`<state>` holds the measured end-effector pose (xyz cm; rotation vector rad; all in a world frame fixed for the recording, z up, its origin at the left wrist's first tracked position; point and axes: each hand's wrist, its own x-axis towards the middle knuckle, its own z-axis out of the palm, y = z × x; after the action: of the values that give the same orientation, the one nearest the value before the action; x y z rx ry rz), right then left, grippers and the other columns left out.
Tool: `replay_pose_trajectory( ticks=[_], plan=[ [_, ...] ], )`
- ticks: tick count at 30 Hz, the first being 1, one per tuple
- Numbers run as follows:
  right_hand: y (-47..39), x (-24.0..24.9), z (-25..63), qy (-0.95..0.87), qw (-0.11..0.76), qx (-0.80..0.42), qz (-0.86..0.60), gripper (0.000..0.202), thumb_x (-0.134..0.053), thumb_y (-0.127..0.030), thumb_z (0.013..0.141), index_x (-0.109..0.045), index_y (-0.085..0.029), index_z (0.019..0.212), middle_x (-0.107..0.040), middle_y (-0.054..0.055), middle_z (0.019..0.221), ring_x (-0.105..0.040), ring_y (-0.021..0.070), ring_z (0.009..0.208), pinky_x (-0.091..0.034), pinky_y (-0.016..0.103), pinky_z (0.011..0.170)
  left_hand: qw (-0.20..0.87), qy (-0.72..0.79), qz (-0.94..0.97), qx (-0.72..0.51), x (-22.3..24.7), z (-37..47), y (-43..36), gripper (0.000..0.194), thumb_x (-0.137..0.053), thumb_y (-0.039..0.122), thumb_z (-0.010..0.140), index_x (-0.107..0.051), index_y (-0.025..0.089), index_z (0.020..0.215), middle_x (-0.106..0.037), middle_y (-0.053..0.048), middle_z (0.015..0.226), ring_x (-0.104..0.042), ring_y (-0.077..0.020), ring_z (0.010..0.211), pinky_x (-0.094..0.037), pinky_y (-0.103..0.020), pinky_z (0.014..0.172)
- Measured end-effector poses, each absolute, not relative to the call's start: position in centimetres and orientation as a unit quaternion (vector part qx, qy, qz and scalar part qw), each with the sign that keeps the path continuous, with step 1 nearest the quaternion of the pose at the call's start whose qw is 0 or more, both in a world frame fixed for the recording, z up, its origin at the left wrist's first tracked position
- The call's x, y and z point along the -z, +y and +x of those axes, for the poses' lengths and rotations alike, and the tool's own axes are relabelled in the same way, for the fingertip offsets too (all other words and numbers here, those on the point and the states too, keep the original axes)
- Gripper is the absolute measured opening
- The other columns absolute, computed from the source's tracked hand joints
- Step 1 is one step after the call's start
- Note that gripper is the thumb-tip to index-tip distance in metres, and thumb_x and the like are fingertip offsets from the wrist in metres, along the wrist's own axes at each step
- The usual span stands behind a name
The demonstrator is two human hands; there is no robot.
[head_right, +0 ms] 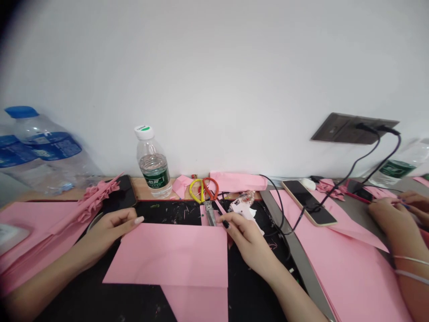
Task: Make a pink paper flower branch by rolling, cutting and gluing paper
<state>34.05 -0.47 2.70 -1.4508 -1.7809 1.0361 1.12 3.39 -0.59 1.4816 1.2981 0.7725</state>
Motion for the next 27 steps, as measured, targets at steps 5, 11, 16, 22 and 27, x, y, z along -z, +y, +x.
replay_pose_trajectory(
  ticks=[5,11,16,22,27],
  plan=[
    [-0.8,-2.3,34.0,-0.565,0.376,-0.580,-0.451,0.037,-0.050,-0.022,0.085,-0.053,-0.025,0.121,-0.058,0.007,0.121,-0.056,0.0230,0.108,-0.045,0.035,0.086,0.547,0.540,0.508,-0.389,1.1,1.1,3.2,0.043,-0.057,0.051,0.082,-0.035,0.021,0.061,-0.033,0.007,0.059,-0.028,-0.0095,0.052,-0.023,-0.023,0.048],
    [-1.0,-2.4,33.3,-0.532,0.379,-0.651,-0.388,0.043,-0.059,-0.018,0.080,-0.050,-0.026,0.121,-0.062,0.007,0.118,-0.058,0.0196,0.108,-0.044,0.033,0.088,0.590,0.533,0.455,-0.402,1.1,1.3,3.2,0.044,-0.060,0.052,0.078,-0.034,0.021,0.062,-0.034,0.007,0.058,-0.029,-0.0090,0.051,-0.025,-0.022,0.047],
    [-0.9,-1.9,32.6,-0.531,0.414,-0.570,-0.470,0.025,-0.070,-0.033,0.076,-0.061,-0.020,0.095,-0.067,0.003,0.083,-0.063,0.0154,0.075,-0.047,0.025,0.064,0.611,0.523,0.448,-0.389,1.1,1.7,2.7,0.041,-0.060,0.048,0.080,-0.036,0.020,0.062,-0.033,0.007,0.057,-0.028,-0.0084,0.050,-0.025,-0.022,0.046],
    [-0.9,-0.8,32.6,-0.511,0.449,-0.485,-0.550,0.028,-0.074,-0.043,0.068,-0.064,-0.017,0.073,-0.063,0.001,0.064,-0.058,0.0158,0.059,-0.044,0.025,0.052,0.678,0.461,0.440,-0.367,1.1,2.0,2.7,0.033,-0.053,0.051,0.084,-0.058,0.019,0.076,-0.059,0.000,0.069,-0.055,-0.0167,0.064,-0.045,-0.025,0.058],
    [-1.0,-0.5,32.2,-0.451,0.468,-0.541,-0.534,0.031,-0.069,-0.046,0.076,-0.066,-0.018,0.089,-0.067,0.002,0.071,-0.062,0.0188,0.064,-0.049,0.028,0.056,0.718,0.392,0.423,-0.390,1.3,2.2,2.6,0.056,-0.051,0.066,0.079,-0.066,0.015,0.096,-0.071,-0.011,0.090,-0.066,-0.0258,0.075,-0.054,-0.034,0.065]
  ],
)
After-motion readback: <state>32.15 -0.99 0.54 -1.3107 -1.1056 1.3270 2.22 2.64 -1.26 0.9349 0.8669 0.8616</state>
